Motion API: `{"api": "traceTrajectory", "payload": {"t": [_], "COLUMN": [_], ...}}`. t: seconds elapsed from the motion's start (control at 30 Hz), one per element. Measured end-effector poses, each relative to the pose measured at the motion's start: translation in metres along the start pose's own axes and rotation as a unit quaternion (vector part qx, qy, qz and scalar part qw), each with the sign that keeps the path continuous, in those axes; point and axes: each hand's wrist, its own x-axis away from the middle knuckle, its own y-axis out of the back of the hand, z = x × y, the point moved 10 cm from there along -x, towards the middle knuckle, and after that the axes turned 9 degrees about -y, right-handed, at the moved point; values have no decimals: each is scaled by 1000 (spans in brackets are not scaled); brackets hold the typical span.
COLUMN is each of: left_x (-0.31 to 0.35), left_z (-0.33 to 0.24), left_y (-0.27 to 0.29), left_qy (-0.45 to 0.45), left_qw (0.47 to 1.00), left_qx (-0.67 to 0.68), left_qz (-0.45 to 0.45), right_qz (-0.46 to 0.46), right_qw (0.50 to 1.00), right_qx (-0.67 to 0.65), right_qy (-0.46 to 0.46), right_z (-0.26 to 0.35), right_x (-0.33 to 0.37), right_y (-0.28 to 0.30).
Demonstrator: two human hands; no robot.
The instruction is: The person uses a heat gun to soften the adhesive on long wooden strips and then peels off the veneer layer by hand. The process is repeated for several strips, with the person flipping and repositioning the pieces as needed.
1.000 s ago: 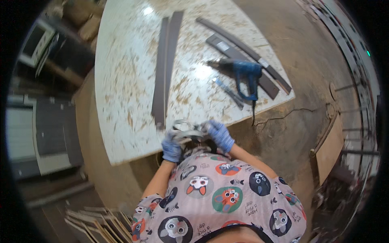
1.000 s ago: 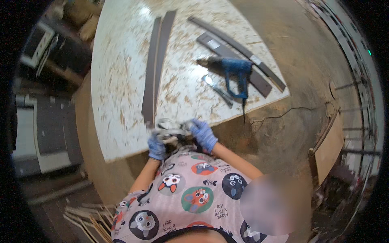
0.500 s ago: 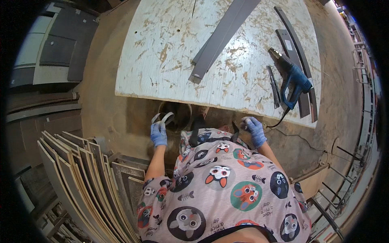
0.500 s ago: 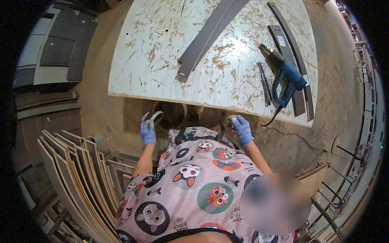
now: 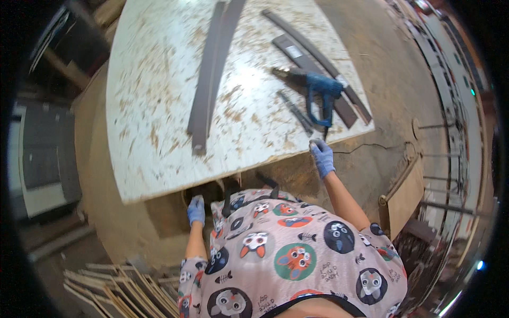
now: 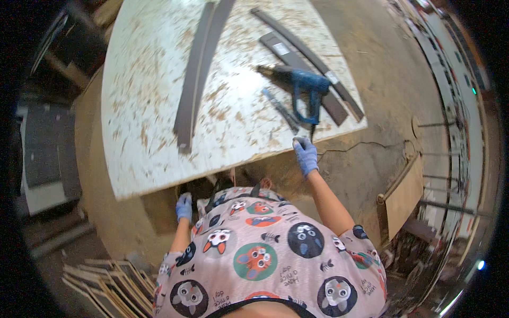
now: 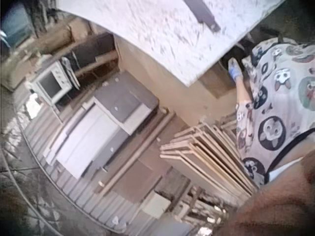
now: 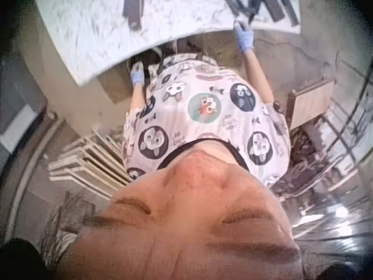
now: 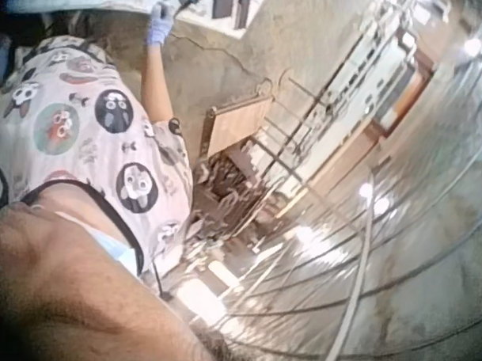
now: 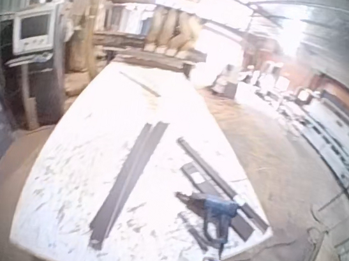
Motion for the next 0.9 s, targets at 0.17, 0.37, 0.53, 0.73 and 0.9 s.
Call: {"api": "traceTrajectory", "payload": {"t": [0.17,0.37,0.53,0.73,0.9], "left_x": [-20,-34,-57,-74,-124], "left_z": [-128,-258,-296,-349,-308], "left_y": [-28,-27,-24,4,21], "left_qy": [-118,-197,-300,-265,-58], "left_qw": [966,950,947,890,918], "left_qx": [116,20,-78,-351,-373], "left_qz": [200,241,87,-120,-121], "right_qz": [-186,-273,-207,-89,-106], "right_qw": [981,919,875,857,844], "right_qx": [52,281,430,504,525], "right_qy": [9,-38,-89,-55,35], "right_z": [7,21,33,34,75], "right_x": [-60,-109,-157,-197,-198], "right_y": [76,120,148,158,171]}}
